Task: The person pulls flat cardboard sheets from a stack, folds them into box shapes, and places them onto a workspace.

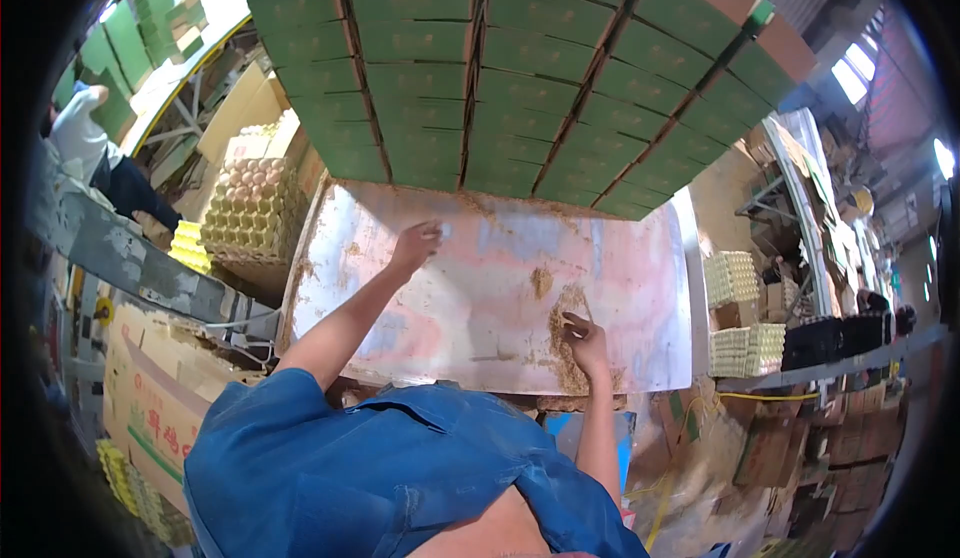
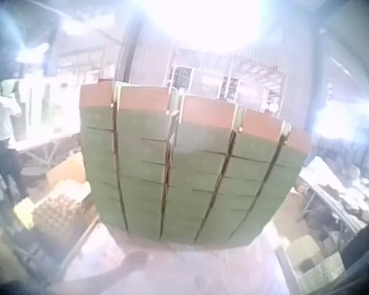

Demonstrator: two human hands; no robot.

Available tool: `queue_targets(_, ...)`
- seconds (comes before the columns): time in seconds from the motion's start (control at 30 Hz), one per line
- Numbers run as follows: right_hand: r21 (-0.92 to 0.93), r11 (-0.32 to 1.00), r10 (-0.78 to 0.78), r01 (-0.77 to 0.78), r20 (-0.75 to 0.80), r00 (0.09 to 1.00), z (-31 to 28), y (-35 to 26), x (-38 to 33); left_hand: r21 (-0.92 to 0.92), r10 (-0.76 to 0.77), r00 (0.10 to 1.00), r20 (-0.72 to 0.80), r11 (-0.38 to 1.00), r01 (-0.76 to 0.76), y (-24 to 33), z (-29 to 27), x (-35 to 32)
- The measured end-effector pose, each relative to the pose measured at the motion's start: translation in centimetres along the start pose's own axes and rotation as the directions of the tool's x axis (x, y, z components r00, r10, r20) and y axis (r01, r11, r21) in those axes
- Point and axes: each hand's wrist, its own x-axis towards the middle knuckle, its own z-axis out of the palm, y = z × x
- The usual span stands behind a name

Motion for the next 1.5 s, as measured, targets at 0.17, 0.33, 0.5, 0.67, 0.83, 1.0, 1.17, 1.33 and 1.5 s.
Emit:
queue_targets(0.17, 0.056, 0.998, 0.019, -0.018, -0.017, 1.0, -4.3, 1.1, 5.9, 0.276, 0.457, 0.882, -0.111, 0.867, -0.415, 5.1, 3.3, 5.5)
queue_targets(0.33, 0.303, 0.952, 0.017, -0.035, 0.061, 0.998, -4.7, 3.9, 9.9, 0.134, 0.253, 0.966, -0.052, 0.96, -0.244, 9.1, 4.5, 9.1)
queue_targets(0.5, 0.178, 0.978, -0.126, 0.108, 0.093, 0.988, -4.7, 3.2, 15.3, 0.176, 0.22, 0.973, -0.076, 0.963, -0.204, 11.4, 6.4, 12.5)
queue_targets(0.67, 0.224, 0.955, -0.227, 0.195, 0.125, 0.966, -0.8, -0.8, 23.0, 0.341, 0.321, 0.925, -0.206, 0.909, -0.24, 11.2, 7.9, 14.2)
queue_targets(0.83, 0.23, 0.959, -0.19, 0.168, 0.077, 0.979, 5.8, -2.5, 30.1, 0.358, 0.5, 0.827, -0.258, 0.844, -0.399, 9.2, 9.5, 14.5)
queue_targets(1.0, 0.222, 0.973, 0.059, -0.072, 0.064, 0.996, 9.4, -3.3, 33.4, 0.359, 0.636, 0.743, -0.211, 0.757, -0.546, 8.1, 10.6, 13.0)
queue_targets(1.17, 0.236, 0.972, -0.005, 0.013, -0.031, 0.999, 11.9, -2.1, 36.0, 0.358, 0.541, 0.817, -0.198, 0.816, -0.453, 2.9, 10.0, 15.4)
queue_targets(1.33, 0.398, 0.911, 0.115, -0.106, 0.002, 0.993, 13.1, -4.9, 36.3, 0.36, 0.358, 0.896, -0.263, 0.898, -0.254, 0.8, 10.1, 17.6)
queue_targets(1.5, 0.361, 0.93, 0.119, -0.07, -0.114, 0.986, 13.8, -1.7, 39.0, 0.253, 0.271, 0.913, -0.304, 0.947, -0.196, 1.7, 12.5, 18.5)
